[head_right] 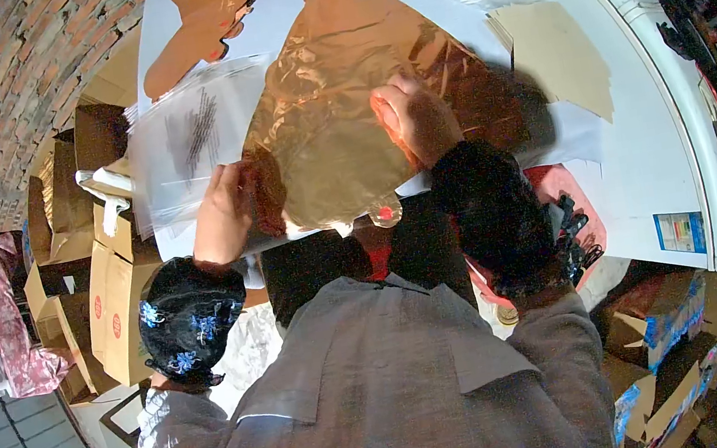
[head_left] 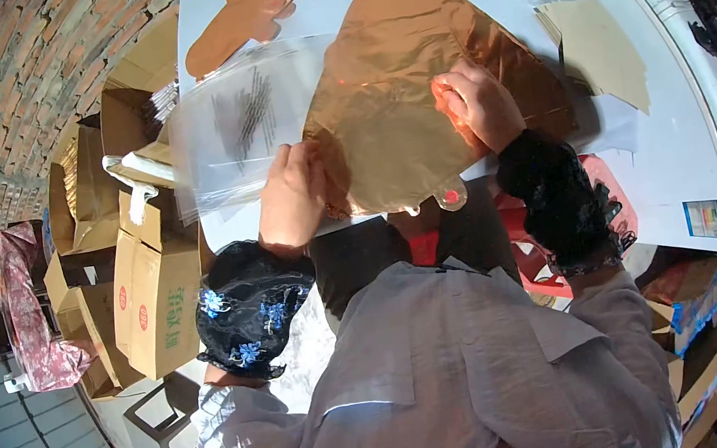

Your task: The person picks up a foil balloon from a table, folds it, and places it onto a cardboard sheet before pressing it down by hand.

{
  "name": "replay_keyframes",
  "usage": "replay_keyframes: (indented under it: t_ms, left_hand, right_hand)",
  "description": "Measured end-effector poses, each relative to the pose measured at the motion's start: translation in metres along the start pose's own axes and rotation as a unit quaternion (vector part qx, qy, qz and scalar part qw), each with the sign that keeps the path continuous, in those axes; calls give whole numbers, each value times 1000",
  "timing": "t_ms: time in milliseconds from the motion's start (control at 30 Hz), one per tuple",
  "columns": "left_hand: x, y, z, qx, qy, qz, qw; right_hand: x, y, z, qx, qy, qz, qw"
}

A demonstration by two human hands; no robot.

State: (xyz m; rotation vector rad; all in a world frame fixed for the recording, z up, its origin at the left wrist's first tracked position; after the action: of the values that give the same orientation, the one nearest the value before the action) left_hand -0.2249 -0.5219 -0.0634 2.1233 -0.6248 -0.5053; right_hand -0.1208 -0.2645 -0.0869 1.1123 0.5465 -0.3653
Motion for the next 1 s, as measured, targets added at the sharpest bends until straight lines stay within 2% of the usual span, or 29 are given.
replay_keyframes:
  t_ms: [67, 200, 300, 500, 600, 700, 800, 900, 1000]
  left_hand:
    - [3, -5, -10, -42, -3, 11, 999]
    - [9, -11, -27, -176, -24, -68, 982]
    - [4, -23, -21, -189, 21, -15, 982]
    - [-7, -31, -12, -179, 51, 34, 982]
    - [-13, -34, -8, -189, 46, 23, 981]
    - [-16, -38, -5, -168, 70, 62, 981]
    - [-16, -44, -2, -151, 26, 44, 987]
    - [-19, -40, -7, -111, 69, 83, 988]
    - [-16, -31, -8, 112, 208, 165, 958]
  right_hand:
    - [-1, 1, 1, 3, 3, -1, 1000]
    - [-3, 3, 7, 4, -15, 15, 1000]
    - [-4, 5, 8, 7, -8, 11, 1000]
    - [-4, 7, 8, 5, -23, 3, 1000]
    - [-4, 7, 8, 4, -29, 1, 1000]
    - [-4, 7, 7, 2, -22, -7, 1000]
    - [-4, 6, 6, 0, -11, -7, 1000]
    - [-5, 9, 8, -2, -5, -9, 1000]
    - [-6, 15, 16, 6, -11, -20, 1000]
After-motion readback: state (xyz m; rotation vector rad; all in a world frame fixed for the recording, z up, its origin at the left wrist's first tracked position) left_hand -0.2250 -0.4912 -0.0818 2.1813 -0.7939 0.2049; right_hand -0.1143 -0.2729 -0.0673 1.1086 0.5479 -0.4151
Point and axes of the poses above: each hand's wrist, its own x-axis away from the middle knuckle, its own y-axis out of the back of the hand, z = x × y, the point moved 8 cm from there along -x, towards the middle knuckle, and after that the axes turned 13 degrees about y, right-handed, at the moved point
